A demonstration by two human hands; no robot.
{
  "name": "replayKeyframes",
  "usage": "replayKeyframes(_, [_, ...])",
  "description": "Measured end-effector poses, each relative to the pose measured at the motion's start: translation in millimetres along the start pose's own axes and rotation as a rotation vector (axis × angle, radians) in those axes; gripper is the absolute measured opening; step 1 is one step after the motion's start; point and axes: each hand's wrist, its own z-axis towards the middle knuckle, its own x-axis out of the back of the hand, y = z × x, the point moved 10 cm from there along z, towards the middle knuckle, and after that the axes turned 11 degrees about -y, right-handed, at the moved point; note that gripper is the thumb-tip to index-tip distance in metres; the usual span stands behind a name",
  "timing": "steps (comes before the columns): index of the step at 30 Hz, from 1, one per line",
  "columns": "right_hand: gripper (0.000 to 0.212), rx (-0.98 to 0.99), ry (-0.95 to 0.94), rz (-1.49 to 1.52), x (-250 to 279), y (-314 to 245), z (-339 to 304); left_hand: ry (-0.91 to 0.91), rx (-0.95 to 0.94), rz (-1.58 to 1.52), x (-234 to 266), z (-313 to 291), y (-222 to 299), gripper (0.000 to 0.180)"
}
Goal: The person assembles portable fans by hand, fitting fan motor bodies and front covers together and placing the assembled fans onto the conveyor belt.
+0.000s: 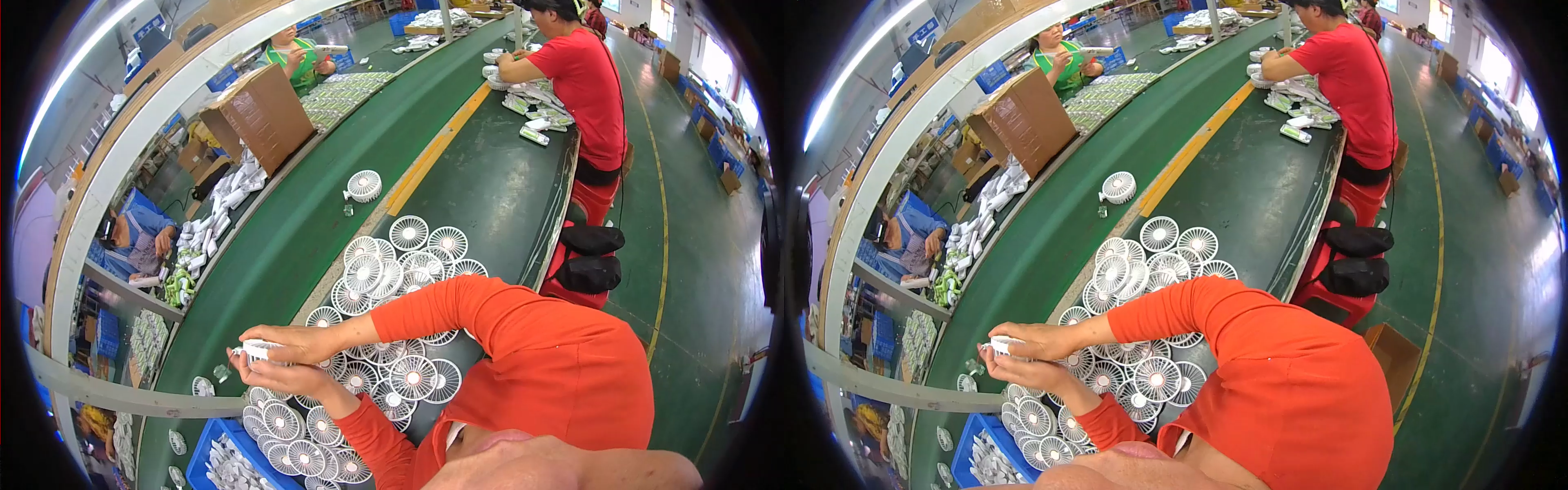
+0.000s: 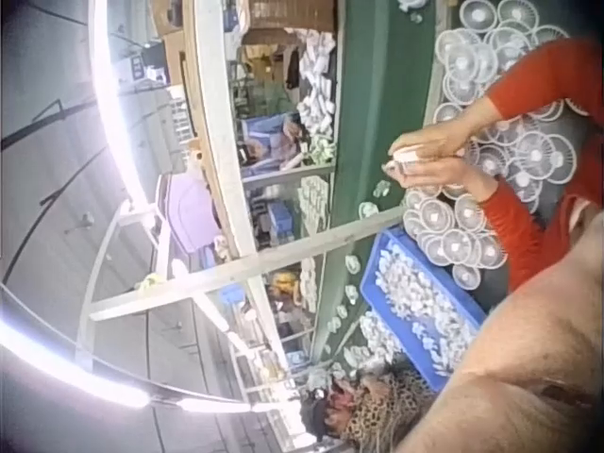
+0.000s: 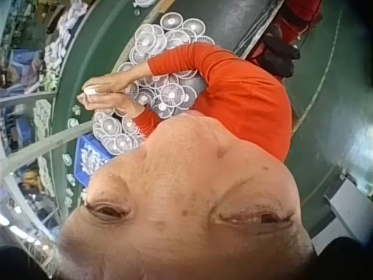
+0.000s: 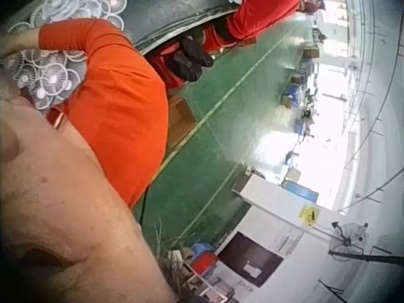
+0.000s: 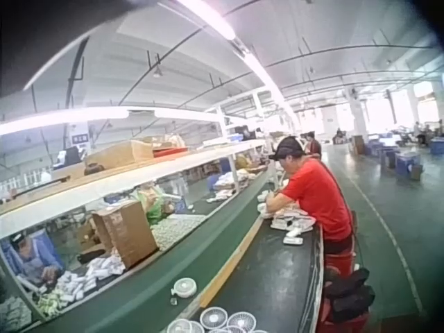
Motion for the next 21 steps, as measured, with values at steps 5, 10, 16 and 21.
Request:
replayKeyframes(5, [0.045,-0.354,0.058,0.645,-19,51,-6,-0.056,-0.336,0.314,0,-11,6,0.043])
replayKeyframes(10, [0.047,-0.316,0.052,0.424,-1,51,-12,-0.170,-0.337,0.121,-15,-9,4,0.031])
replayKeyframes(16, [0.062,-0.278,0.129,0.132,13,42,-26,-0.133,0.041,-0.233,-21,-8,-34,0.021])
replayKeyframes(21, [0.059,-0.339,0.089,0.221,2,67,-13,-0.098,-0.029,-0.081,-11,-4,-31,0.021])
